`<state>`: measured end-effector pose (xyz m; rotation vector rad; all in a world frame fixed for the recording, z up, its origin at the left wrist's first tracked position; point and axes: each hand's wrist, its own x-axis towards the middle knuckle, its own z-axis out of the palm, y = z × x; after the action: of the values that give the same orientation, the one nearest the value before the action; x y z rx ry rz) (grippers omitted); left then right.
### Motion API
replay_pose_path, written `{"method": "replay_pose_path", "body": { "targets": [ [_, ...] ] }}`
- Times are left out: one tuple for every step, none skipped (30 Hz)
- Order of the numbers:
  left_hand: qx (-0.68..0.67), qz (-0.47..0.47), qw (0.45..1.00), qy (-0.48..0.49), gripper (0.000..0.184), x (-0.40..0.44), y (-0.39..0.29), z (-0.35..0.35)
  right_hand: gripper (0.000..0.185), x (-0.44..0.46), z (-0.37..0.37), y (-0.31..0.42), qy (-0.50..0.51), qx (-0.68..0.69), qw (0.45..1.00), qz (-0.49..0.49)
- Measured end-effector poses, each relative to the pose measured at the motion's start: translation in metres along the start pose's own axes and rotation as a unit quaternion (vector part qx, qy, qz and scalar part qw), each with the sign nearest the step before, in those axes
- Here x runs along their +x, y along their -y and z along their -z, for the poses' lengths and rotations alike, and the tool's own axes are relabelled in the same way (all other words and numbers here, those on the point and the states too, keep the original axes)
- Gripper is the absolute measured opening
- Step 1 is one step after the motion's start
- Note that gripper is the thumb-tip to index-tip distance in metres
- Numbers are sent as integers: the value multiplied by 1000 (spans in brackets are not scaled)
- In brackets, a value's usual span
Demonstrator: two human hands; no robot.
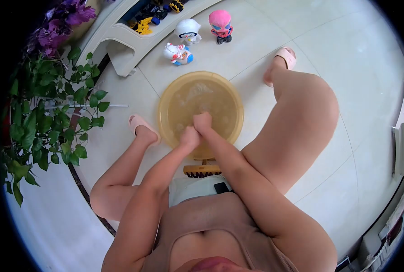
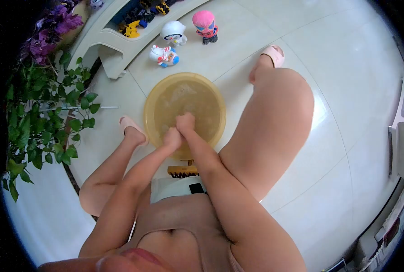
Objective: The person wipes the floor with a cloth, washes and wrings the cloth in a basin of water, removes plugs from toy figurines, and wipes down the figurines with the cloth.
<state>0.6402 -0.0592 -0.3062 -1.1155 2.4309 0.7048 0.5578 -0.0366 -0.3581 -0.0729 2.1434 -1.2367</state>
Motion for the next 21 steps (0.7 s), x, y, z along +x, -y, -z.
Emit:
{"method": "replay_pose_path", "body": {
  "targets": [
    [-21,-12,999,-28,32,3,6,-9,26,0,0,-1,-3,4,1000,-6],
    [-41,-22,997,-54,31,1,5,-9,26,-2,3,-1,-5,8,1000,-14],
    [-27,-18,999,-40,30,-1,4,-8,26,-4,5,-1,-8,12,1000,-22],
    [-14,-14,999,-26,29,-2,3,-6,26,-6,5,-1,-17,10,1000,7],
    [-1,-11,1000,-12,28,-3,1,-4,27,-8,4,1,-26,9,999,37],
    [-27,-8,999,-22,27,-1,5,-6,27,-9,2,3,-35,7,997,66],
    [-54,-4,998,-31,27,1,12,-5,28,-9,-2,7,-21,-6,997,72],
    [-80,0,996,-40,26,2,18,-5,29,-11,1,21,-8,-19,997,78],
    [-89,9,993,-74,25,-1,14,-1,30,-12,1,32,7,-32,996,84],
    [-99,19,989,-108,24,-7,13,3,33,-16,2,41,8,-24,997,73],
    [-110,30,983,-144,23,-13,12,6,36,-19,-2,46,12,-17,998,63],
    [-93,37,985,-139,22,-18,12,9,40,-22,-4,49,16,-11,998,53],
    [-76,42,987,-133,22,-22,10,13,42,-24,-4,51,25,-1,999,41],
    [-59,46,989,-127,21,-22,11,13,44,-24,-4,49,33,10,999,29],
    [-43,35,992,-117,21,-23,12,12,47,-24,-4,47,40,21,999,16],
    [-28,24,994,-107,21,-24,12,11,45,-25,-4,44,23,16,999,15],
    [-12,12,995,-96,21,-25,14,8,43,-24,-8,37,5,11,1000,14],
    [-31,8,995,-92,21,-23,18,2,41,-22,-11,30,-13,7,1000,13],
    [-48,3,995,-87,21,-23,21,-4,39,-21,-12,23,-19,4,1000,7],
    [-65,-1,994,-83,21,-24,21,-5,38,-20,-14,18,-24,2,1000,1],
    [-36,-26,996,-79,21,-24,21,-6,36,-20,-15,12,-29,0,1000,-5]
  ]
}}
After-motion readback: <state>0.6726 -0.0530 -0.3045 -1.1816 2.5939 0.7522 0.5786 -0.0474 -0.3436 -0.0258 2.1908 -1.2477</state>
